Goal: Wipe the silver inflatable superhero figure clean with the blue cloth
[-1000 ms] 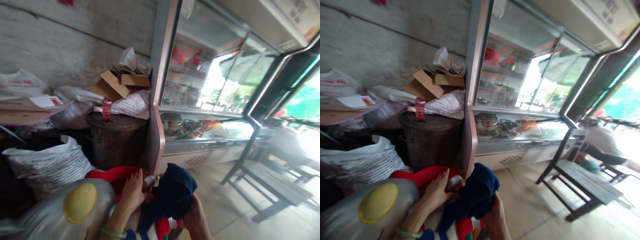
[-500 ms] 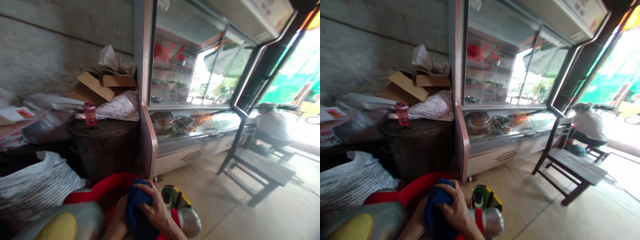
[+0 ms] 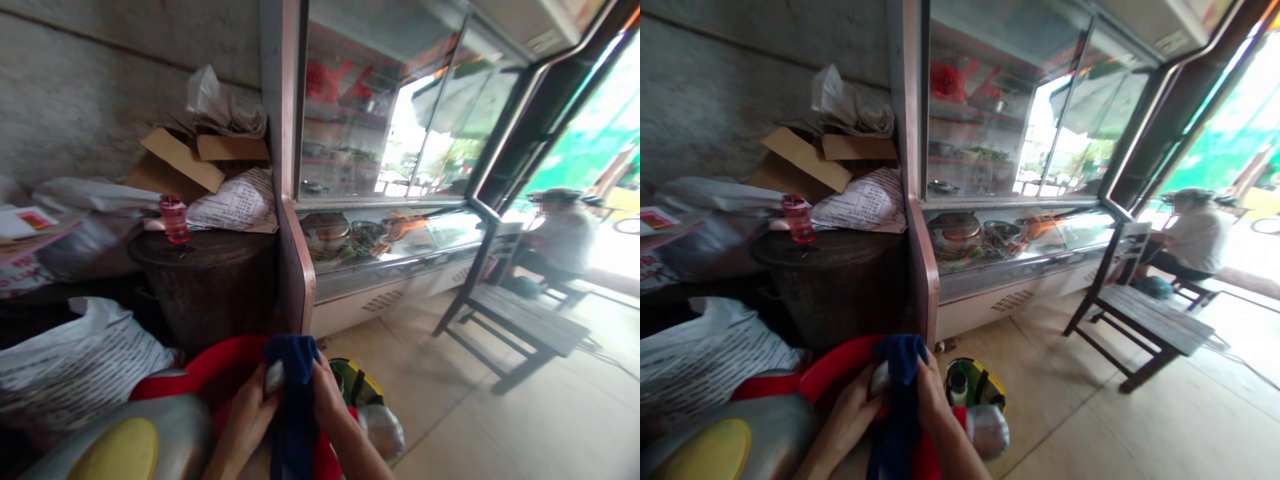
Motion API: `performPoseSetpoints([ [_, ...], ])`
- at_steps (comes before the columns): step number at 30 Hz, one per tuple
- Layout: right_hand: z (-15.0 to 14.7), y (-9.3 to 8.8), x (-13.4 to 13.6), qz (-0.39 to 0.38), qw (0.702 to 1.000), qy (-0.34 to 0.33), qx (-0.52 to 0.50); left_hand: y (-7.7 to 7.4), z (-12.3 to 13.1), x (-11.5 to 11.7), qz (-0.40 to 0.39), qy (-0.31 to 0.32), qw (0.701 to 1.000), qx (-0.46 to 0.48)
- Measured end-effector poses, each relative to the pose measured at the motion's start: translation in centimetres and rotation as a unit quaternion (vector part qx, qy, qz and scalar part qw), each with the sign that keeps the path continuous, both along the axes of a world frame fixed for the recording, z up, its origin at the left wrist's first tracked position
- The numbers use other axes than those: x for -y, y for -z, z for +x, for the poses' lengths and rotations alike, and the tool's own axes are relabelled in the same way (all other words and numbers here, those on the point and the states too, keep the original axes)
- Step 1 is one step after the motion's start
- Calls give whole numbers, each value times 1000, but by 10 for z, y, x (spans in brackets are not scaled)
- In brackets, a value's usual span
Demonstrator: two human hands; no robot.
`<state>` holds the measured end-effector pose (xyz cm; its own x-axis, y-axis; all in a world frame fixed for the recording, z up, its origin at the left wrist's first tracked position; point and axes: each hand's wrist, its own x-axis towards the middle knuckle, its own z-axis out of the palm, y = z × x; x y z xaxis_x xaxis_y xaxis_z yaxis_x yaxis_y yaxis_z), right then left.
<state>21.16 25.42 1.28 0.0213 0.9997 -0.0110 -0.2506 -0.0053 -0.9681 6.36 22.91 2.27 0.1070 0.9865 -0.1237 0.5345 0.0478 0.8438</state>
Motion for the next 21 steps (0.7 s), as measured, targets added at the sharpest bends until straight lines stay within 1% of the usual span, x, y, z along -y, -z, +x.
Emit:
performPoseSetpoints([
  [2, 22, -1, 3, -20, 999, 22, -14, 0, -4, -1, -4, -4, 1000, 12],
  [3, 35, -2, 8, -19, 999, 34, -12, 0, -5, -1, -16, -6, 1000, 5],
  [6, 70, -9, 35, 15, 998, 59, 17, 0, -8, -3, -46, 5, 996, -72],
  [7, 77, -9, 47, 33, 997, 53, 34, 0, -7, -3, -53, 14, 994, -94],
  [8, 80, -8, 58, 59, 996, 25, 69, -1, -7, -3, -59, 24, 992, -113],
  [9, 79, -5, 69, 92, 987, -24, 129, -1, -6, -4, -60, 32, 990, -126],
  [10, 74, 1, 77, 126, 965, -86, 211, -1, -5, -4, -60, 38, 988, -139],
  [11, 68, 8, 84, 156, 927, -147, 308, 0, -4, -4, -62, 39, 986, -152],
  [12, 60, 17, 89, 175, 877, -194, 404, 1, -3, -5, -65, 39, 983, -165],
  [13, 52, 25, 92, 181, 829, -217, 482, 3, -2, -5, -66, 38, 982, -175],
  [14, 45, 32, 92, 178, 800, -215, 531, 4, -2, -6, -65, 38, 981, -179],
  [15, 41, 37, 92, 177, 785, -204, 557, 5, -2, -6, -66, 38, 980, -181],
  [16, 38, 39, 90, 182, 782, -192, 564, 6, -2, -7, -67, 40, 980, -182],
  [17, 39, 38, 88, 195, 787, -183, 555, 6, -2, -7, -69, 42, 980, -183],
  [18, 42, 35, 86, 209, 799, -174, 536, 5, -2, -7, -72, 43, 979, -186],
  [20, 55, 24, 85, 226, 835, -137, 482, 3, -3, -7, -84, 47, 976, -196],
  [21, 65, 18, 86, 229, 855, -107, 453, 3, -4, -6, -88, 50, 975, -198],
])
